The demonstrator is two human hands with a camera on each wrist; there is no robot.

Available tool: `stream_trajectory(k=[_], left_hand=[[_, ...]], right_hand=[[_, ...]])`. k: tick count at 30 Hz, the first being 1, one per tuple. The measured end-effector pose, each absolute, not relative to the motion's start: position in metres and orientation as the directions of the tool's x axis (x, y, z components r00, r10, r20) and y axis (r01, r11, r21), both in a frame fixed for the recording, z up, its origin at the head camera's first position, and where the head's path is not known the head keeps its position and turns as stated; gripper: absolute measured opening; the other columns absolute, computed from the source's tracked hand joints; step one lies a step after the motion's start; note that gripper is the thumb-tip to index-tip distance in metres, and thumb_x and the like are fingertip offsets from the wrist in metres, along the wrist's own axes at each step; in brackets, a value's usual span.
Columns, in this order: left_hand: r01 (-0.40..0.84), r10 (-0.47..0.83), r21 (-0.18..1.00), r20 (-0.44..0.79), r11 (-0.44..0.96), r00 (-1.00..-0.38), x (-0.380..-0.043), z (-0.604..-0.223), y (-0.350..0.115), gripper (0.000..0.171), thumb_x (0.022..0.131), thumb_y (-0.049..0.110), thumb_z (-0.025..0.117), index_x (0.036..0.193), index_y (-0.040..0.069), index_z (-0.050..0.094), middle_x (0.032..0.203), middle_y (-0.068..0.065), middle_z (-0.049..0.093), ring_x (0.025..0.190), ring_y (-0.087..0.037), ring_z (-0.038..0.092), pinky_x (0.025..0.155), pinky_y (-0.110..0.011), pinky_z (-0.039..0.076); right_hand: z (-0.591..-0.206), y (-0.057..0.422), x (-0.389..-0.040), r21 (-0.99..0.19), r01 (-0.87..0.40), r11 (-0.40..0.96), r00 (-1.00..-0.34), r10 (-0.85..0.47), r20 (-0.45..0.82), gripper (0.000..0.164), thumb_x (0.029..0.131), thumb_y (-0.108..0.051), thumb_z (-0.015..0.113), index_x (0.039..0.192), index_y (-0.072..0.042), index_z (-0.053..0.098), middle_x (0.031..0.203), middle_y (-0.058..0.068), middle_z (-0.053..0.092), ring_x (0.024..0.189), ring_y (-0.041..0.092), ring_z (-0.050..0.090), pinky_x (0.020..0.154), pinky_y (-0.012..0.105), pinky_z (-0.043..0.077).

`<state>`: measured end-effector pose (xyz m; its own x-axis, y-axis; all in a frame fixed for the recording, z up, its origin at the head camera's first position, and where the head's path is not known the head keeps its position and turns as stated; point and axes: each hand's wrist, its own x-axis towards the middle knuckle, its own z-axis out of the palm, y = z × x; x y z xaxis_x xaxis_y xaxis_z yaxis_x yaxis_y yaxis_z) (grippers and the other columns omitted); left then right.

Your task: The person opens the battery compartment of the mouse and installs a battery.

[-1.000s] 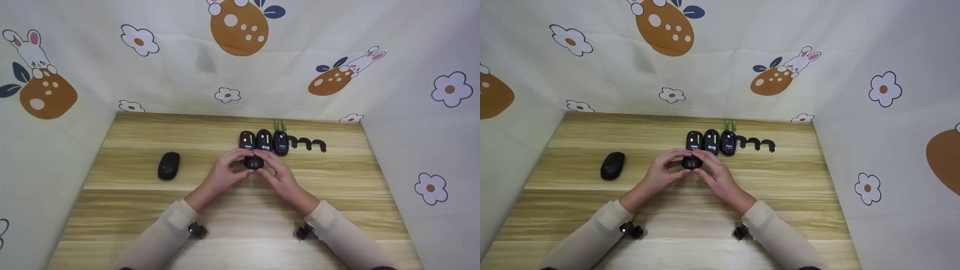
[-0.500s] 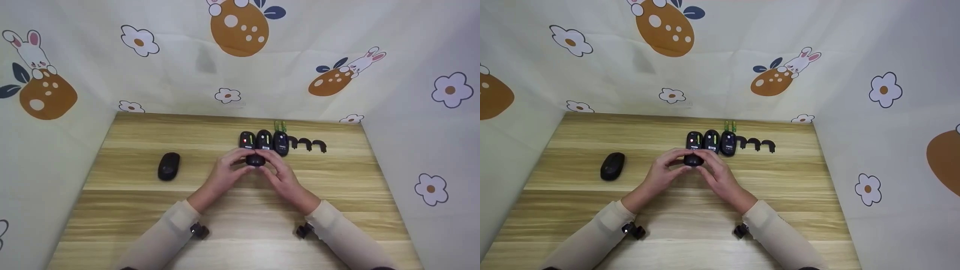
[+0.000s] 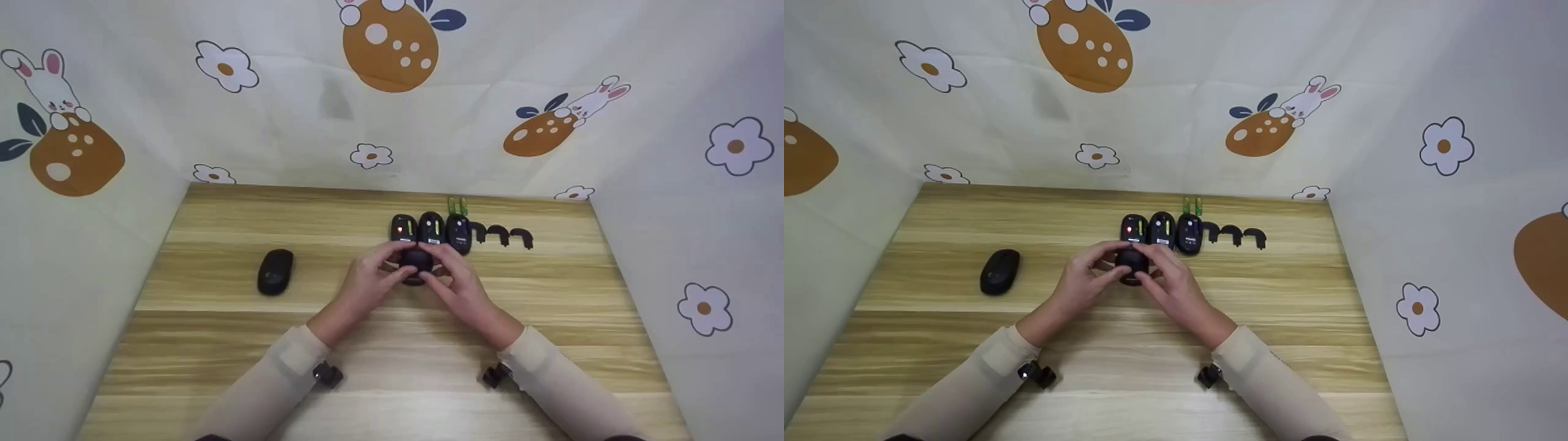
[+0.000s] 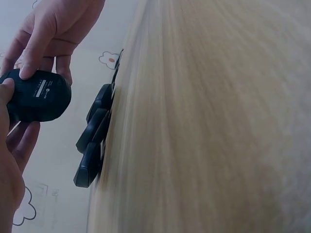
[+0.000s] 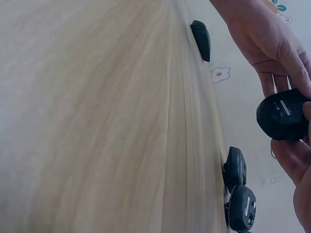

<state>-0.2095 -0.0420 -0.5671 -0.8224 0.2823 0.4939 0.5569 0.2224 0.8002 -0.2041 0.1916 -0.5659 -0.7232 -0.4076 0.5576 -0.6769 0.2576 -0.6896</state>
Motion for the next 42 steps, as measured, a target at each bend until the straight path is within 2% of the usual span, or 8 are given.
stream_trajectory(k=[4, 14, 22, 27, 29, 32, 35, 42], left_hand=[[0.559, 0.284, 0.794, 0.494, 0.237, -0.822, -0.209, -0.568, -0.042, 0.042, 0.101, 0.021, 0.082, 0.141, 0.012, 0.071, 0.125, -0.008, 0.077, 0.108, -0.020, 0.075, 0.086, -0.031, 0.067], [0.513, 0.336, 0.829, 0.429, 0.222, -0.838, -0.209, -0.566, -0.041, 0.036, 0.107, 0.031, 0.075, 0.139, 0.017, 0.070, 0.130, -0.002, 0.069, 0.113, -0.018, 0.068, 0.077, -0.028, 0.067], [0.474, 0.363, 0.868, 0.398, 0.147, -0.842, -0.210, -0.566, -0.042, 0.041, 0.100, 0.012, 0.080, 0.139, 0.014, 0.068, 0.127, -0.001, 0.065, 0.111, -0.018, 0.066, 0.077, -0.034, 0.067], [0.466, 0.381, 0.874, 0.386, 0.142, -0.840, -0.211, -0.564, -0.042, 0.048, 0.094, 0.005, 0.078, 0.140, 0.014, 0.067, 0.129, -0.001, 0.064, 0.112, -0.019, 0.064, 0.070, -0.036, 0.065], [0.452, 0.390, 0.880, 0.368, 0.148, -0.844, -0.210, -0.563, -0.043, 0.050, 0.093, 0.004, 0.078, 0.141, 0.014, 0.066, 0.130, -0.001, 0.063, 0.112, -0.019, 0.064, 0.068, -0.036, 0.065], [0.443, 0.401, 0.882, 0.352, 0.160, -0.845, -0.210, -0.562, -0.044, 0.053, 0.091, 0.005, 0.077, 0.142, 0.014, 0.065, 0.130, -0.001, 0.062, 0.113, -0.018, 0.063, 0.072, -0.037, 0.064], [0.440, 0.406, 0.883, 0.346, 0.163, -0.846, -0.210, -0.562, -0.044, 0.055, 0.090, 0.005, 0.077, 0.142, 0.015, 0.065, 0.130, -0.001, 0.062, 0.113, -0.018, 0.063, 0.076, -0.038, 0.064], [0.419, 0.410, 0.899, 0.336, 0.129, -0.848, -0.210, -0.563, -0.044, 0.055, 0.090, 0.000, 0.078, 0.142, 0.015, 0.066, 0.129, -0.004, 0.063, 0.111, -0.020, 0.062, 0.076, -0.035, 0.062]], right_hand=[[-0.564, 0.190, -0.204, -0.706, -0.667, 0.238, -0.729, -0.408, 0.550, 0.056, 0.101, 0.004, 0.077, 0.153, -0.007, 0.062, 0.134, 0.012, 0.066, 0.108, 0.025, 0.071, 0.071, 0.039, 0.069], [-0.562, 0.188, -0.201, -0.744, -0.622, 0.243, -0.763, -0.403, 0.506, 0.061, 0.094, 0.009, 0.081, 0.150, -0.007, 0.065, 0.137, 0.013, 0.060, 0.114, 0.026, 0.066, 0.066, 0.038, 0.068], [-0.558, 0.191, -0.199, -0.803, -0.543, 0.246, -0.810, -0.405, 0.424, 0.056, 0.099, 0.001, 0.080, 0.150, -0.016, 0.066, 0.135, 0.006, 0.058, 0.111, 0.025, 0.064, 0.066, 0.043, 0.069], [-0.556, 0.189, -0.198, -0.817, -0.517, 0.255, -0.831, -0.380, 0.407, 0.057, 0.094, 0.010, 0.080, 0.146, -0.007, 0.066, 0.133, 0.013, 0.059, 0.106, 0.027, 0.064, 0.064, 0.046, 0.068], [-0.552, 0.187, -0.197, -0.815, -0.521, 0.254, -0.829, -0.378, 0.411, 0.056, 0.093, 0.013, 0.079, 0.145, -0.001, 0.065, 0.132, 0.018, 0.059, 0.104, 0.031, 0.065, 0.064, 0.043, 0.068], [-0.541, 0.184, -0.193, -0.823, -0.520, 0.228, -0.824, -0.387, 0.414, 0.054, 0.092, 0.017, 0.077, 0.143, 0.005, 0.063, 0.131, 0.022, 0.058, 0.102, 0.037, 0.065, 0.064, 0.034, 0.068], [-0.528, 0.182, -0.187, -0.835, -0.513, 0.200, -0.821, -0.398, 0.410, 0.052, 0.092, 0.017, 0.076, 0.142, 0.007, 0.062, 0.131, 0.022, 0.058, 0.102, 0.038, 0.065, 0.065, 0.029, 0.066], [-0.524, 0.182, -0.188, -0.845, -0.506, 0.176, -0.816, -0.415, 0.402, 0.050, 0.091, 0.017, 0.077, 0.139, 0.011, 0.061, 0.130, 0.025, 0.058, 0.103, 0.042, 0.064, 0.065, 0.037, 0.067]])
